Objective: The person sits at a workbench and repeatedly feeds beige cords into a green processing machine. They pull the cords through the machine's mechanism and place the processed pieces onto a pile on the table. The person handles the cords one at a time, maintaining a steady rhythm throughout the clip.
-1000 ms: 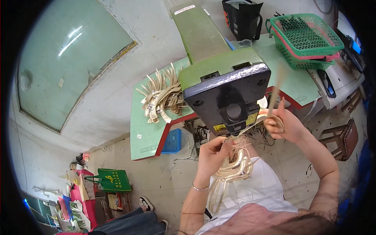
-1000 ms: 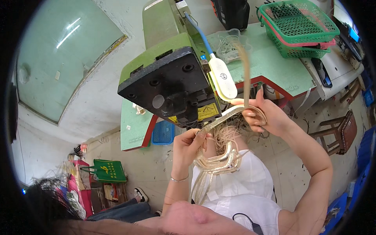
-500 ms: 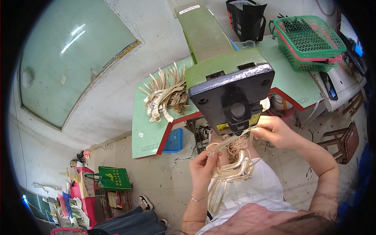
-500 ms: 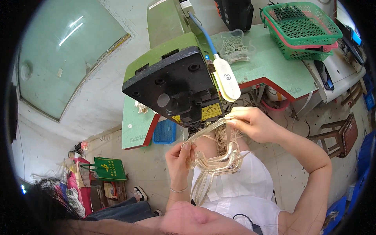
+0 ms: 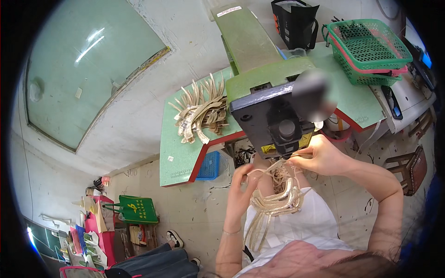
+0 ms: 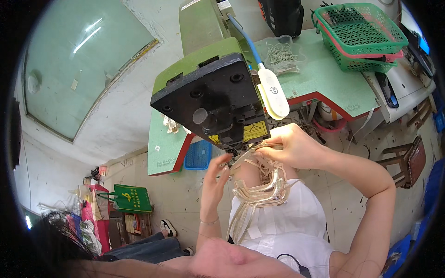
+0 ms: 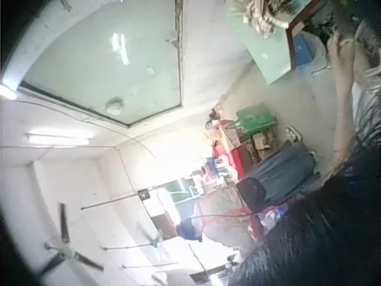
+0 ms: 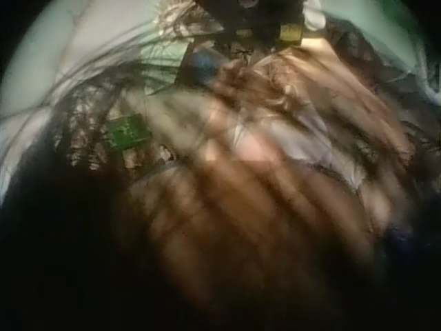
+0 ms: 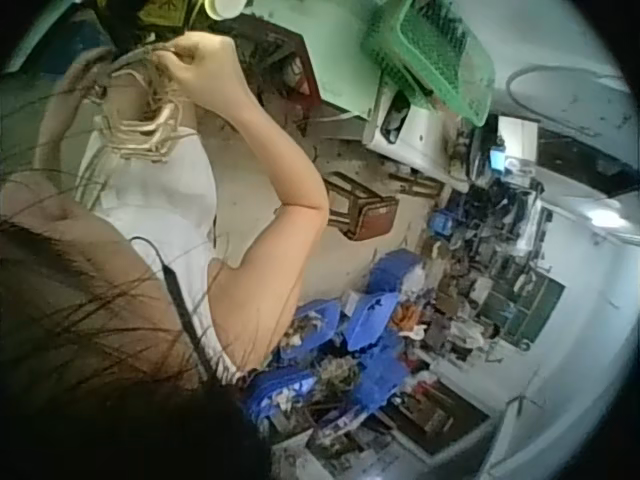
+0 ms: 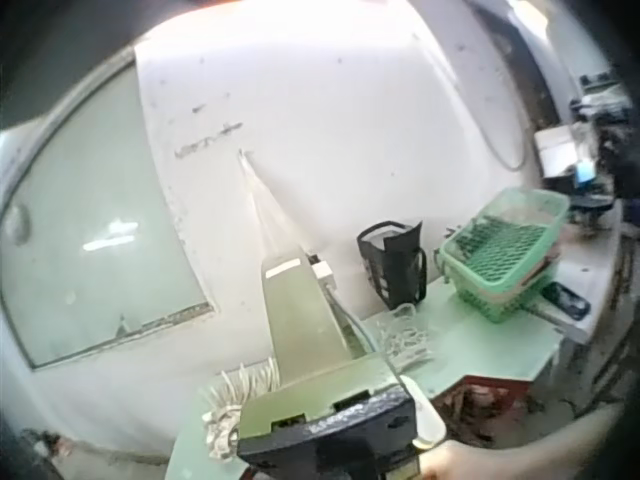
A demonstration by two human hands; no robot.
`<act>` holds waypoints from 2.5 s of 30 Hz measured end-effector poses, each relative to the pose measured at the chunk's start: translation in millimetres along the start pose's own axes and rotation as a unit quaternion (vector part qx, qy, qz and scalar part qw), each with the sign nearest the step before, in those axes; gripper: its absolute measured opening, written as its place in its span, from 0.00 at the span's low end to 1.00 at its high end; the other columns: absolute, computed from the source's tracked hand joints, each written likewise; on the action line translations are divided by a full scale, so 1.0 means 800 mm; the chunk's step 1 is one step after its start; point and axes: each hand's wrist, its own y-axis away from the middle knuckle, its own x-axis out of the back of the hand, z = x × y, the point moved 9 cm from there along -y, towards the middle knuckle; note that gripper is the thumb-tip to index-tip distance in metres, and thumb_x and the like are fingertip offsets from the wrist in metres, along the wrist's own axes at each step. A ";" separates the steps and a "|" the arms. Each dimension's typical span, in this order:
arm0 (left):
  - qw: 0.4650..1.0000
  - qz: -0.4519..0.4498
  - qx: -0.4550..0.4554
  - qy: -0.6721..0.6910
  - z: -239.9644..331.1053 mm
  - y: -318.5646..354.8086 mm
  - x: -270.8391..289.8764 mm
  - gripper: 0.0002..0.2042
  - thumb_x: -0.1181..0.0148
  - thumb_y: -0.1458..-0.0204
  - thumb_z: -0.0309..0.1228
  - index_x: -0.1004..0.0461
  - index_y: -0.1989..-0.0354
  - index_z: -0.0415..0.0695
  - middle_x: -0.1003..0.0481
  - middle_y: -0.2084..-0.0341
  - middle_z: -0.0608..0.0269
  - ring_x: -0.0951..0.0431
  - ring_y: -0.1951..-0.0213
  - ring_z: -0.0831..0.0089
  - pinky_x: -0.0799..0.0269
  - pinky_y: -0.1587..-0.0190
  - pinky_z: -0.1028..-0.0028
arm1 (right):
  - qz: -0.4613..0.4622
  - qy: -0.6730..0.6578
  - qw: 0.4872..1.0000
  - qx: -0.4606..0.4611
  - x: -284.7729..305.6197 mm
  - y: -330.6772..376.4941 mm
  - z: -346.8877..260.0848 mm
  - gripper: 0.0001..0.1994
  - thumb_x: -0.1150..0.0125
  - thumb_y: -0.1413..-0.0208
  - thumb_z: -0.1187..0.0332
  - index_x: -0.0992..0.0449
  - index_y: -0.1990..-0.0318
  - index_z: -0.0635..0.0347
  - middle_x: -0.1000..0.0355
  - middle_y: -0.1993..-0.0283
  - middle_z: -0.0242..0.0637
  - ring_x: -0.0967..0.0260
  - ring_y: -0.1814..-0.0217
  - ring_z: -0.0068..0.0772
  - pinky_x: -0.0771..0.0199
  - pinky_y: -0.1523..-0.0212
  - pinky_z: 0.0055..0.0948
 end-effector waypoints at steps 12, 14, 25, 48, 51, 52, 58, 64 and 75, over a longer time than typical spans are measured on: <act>0.979 -0.095 0.101 0.148 0.012 -0.015 -0.056 0.07 0.41 0.48 0.28 0.25 0.70 0.36 0.27 0.77 0.70 0.33 0.74 0.85 0.38 0.71 0.84 | -0.139 -0.123 0.951 -0.248 -0.005 0.013 0.040 0.15 0.41 0.46 0.58 0.21 0.71 0.62 0.39 0.85 0.22 0.49 0.84 0.12 0.50 0.82 0.18; 0.974 -0.061 0.114 0.188 0.002 -0.003 -0.050 0.07 0.41 0.47 0.28 0.25 0.71 0.35 0.28 0.77 0.71 0.33 0.73 0.86 0.37 0.70 0.84 | -0.121 -0.240 0.926 -0.265 -0.018 0.023 0.053 0.14 0.43 0.45 0.58 0.21 0.67 0.62 0.40 0.85 0.21 0.51 0.84 0.11 0.52 0.83 0.17; 0.962 0.110 0.059 0.244 -0.031 0.028 0.026 0.07 0.49 0.43 0.29 0.29 0.65 0.39 0.28 0.68 0.69 0.33 0.67 0.83 0.39 0.64 0.82 | -0.063 -0.307 0.927 -0.205 -0.074 0.016 0.043 0.14 0.47 0.41 0.61 0.23 0.69 0.63 0.35 0.82 0.24 0.46 0.82 0.10 0.48 0.81 0.15; 0.955 -0.058 -0.077 -0.279 -0.064 -0.084 0.038 0.13 0.48 0.48 0.34 0.28 0.57 0.41 0.28 0.60 0.53 0.27 0.60 0.55 0.31 0.60 0.66 | -0.084 0.106 0.991 -0.004 -0.254 0.066 0.184 0.10 0.40 0.53 0.67 0.27 0.64 0.60 0.35 0.64 0.39 0.37 0.57 0.42 0.36 0.56 0.36; 0.843 -0.223 -0.002 -0.490 -0.159 0.035 0.013 0.11 0.42 0.52 0.36 0.25 0.63 0.43 0.27 0.65 0.57 0.26 0.65 0.57 0.30 0.64 0.62 | -0.107 0.141 0.984 0.029 -0.298 0.058 0.173 0.13 0.37 0.55 0.64 0.29 0.63 0.58 0.37 0.61 0.39 0.41 0.53 0.42 0.43 0.52 0.36; 0.848 -0.213 0.005 -0.485 -0.177 0.059 0.014 0.12 0.41 0.53 0.37 0.25 0.64 0.43 0.28 0.66 0.57 0.26 0.65 0.58 0.30 0.65 0.63 | -0.101 0.141 0.984 0.035 -0.304 0.057 0.171 0.13 0.37 0.55 0.63 0.29 0.63 0.58 0.37 0.61 0.39 0.41 0.53 0.42 0.43 0.53 0.36; 0.934 -0.258 0.020 -0.248 -0.163 0.075 0.021 0.09 0.38 0.54 0.34 0.25 0.70 0.41 0.26 0.73 0.59 0.27 0.73 0.69 0.32 0.70 0.71 | -0.050 0.088 0.993 0.067 -0.300 0.058 0.152 0.12 0.39 0.52 0.63 0.29 0.64 0.60 0.36 0.63 0.40 0.39 0.57 0.43 0.41 0.56 0.38; 0.940 -0.308 0.147 -0.006 -0.065 0.038 -0.009 0.09 0.42 0.47 0.31 0.25 0.75 0.39 0.28 0.82 0.69 0.32 0.77 0.85 0.37 0.74 0.81 | -0.180 -0.069 0.980 0.043 -0.190 0.051 0.077 0.09 0.42 0.47 0.64 0.25 0.65 0.60 0.32 0.72 0.40 0.33 0.68 0.39 0.33 0.66 0.35; 0.966 -0.156 0.108 0.176 0.020 -0.002 -0.099 0.12 0.46 0.44 0.30 0.22 0.73 0.34 0.27 0.82 0.69 0.35 0.79 0.88 0.42 0.77 0.85 | -0.303 0.149 0.941 -0.013 0.027 -0.036 -0.014 0.15 0.39 0.48 0.57 0.26 0.70 0.62 0.32 0.77 0.34 0.36 0.75 0.26 0.35 0.72 0.28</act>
